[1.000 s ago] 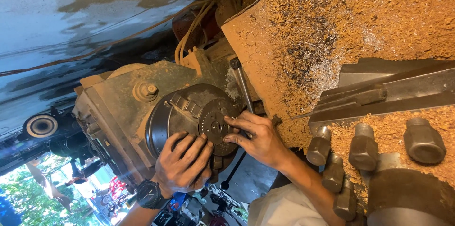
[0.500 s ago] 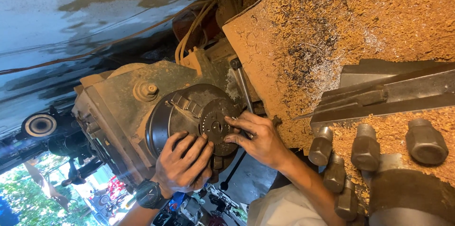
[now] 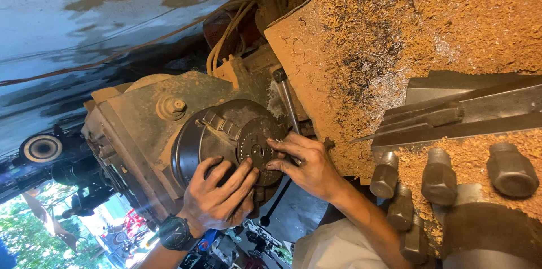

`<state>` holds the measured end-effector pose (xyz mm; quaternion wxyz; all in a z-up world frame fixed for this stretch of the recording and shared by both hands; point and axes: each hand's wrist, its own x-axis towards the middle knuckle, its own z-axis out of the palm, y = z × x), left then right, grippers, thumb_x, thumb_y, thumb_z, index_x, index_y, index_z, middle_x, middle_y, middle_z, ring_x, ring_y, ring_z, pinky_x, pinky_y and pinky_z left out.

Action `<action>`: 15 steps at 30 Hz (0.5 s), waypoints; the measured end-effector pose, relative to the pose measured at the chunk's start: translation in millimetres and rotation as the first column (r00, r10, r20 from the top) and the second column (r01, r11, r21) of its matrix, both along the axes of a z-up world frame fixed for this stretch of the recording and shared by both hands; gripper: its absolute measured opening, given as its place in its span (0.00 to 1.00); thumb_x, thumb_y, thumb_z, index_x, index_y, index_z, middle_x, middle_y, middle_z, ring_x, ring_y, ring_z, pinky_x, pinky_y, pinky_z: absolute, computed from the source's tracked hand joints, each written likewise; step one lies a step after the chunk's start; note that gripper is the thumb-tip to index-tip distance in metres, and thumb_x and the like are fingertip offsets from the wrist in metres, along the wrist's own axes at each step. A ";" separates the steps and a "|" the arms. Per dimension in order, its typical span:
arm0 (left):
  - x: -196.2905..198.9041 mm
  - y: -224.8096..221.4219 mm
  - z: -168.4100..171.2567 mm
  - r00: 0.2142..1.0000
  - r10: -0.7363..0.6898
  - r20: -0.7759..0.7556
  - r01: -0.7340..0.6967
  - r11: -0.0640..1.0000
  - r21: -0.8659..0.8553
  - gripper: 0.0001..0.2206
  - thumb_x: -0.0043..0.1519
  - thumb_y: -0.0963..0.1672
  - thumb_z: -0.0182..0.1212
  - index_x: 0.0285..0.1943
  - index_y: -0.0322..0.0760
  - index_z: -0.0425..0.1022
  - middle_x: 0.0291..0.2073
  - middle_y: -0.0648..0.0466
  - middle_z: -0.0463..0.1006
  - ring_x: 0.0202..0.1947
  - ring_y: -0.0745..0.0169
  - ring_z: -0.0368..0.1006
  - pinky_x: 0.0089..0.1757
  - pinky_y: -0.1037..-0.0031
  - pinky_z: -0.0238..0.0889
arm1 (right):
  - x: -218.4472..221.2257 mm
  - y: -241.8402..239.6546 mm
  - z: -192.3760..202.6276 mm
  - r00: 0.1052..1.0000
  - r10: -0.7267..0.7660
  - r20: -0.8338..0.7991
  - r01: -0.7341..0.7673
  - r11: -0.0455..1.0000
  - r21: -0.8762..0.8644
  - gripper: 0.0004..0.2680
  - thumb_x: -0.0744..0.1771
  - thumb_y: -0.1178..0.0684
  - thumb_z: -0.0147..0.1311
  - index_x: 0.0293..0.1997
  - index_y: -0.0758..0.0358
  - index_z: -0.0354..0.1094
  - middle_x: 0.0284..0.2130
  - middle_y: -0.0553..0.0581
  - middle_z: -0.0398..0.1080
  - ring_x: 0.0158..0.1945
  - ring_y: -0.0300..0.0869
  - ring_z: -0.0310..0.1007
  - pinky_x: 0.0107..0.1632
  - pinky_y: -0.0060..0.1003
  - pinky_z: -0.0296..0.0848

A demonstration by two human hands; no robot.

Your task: The person aligns and checks the fit of a metal gear within a lathe chuck.

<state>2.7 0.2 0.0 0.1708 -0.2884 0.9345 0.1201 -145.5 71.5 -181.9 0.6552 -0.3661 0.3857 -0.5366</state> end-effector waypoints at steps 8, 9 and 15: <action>2.2 1.0 0.5 1.000 0.012 0.020 -0.012 1.000 0.025 0.19 0.53 0.45 0.65 0.54 0.36 0.80 0.52 0.50 0.79 0.43 0.51 0.72 0.51 0.54 0.66 | 1.4 0.5 1.0 0.999 0.017 0.035 -0.018 0.999 0.039 0.16 0.61 0.59 0.68 0.54 0.69 0.75 0.32 0.55 0.73 0.34 0.37 0.75 0.37 0.32 0.75; 2.3 0.6 0.8 1.000 0.006 0.020 -0.007 0.999 0.031 0.19 0.53 0.45 0.65 0.54 0.35 0.80 0.52 0.49 0.79 0.43 0.51 0.72 0.50 0.54 0.66 | 1.5 0.7 1.0 0.999 0.018 0.034 -0.020 0.999 0.045 0.16 0.61 0.59 0.69 0.54 0.69 0.75 0.31 0.55 0.73 0.34 0.37 0.74 0.36 0.32 0.74; 1.9 1.3 0.9 1.000 0.017 0.024 -0.018 0.999 0.033 0.19 0.53 0.45 0.65 0.53 0.35 0.80 0.52 0.49 0.79 0.43 0.51 0.72 0.50 0.54 0.66 | 0.4 -0.2 1.4 1.000 0.009 0.025 -0.009 0.999 0.033 0.17 0.61 0.59 0.69 0.54 0.69 0.75 0.31 0.55 0.72 0.34 0.37 0.74 0.37 0.32 0.73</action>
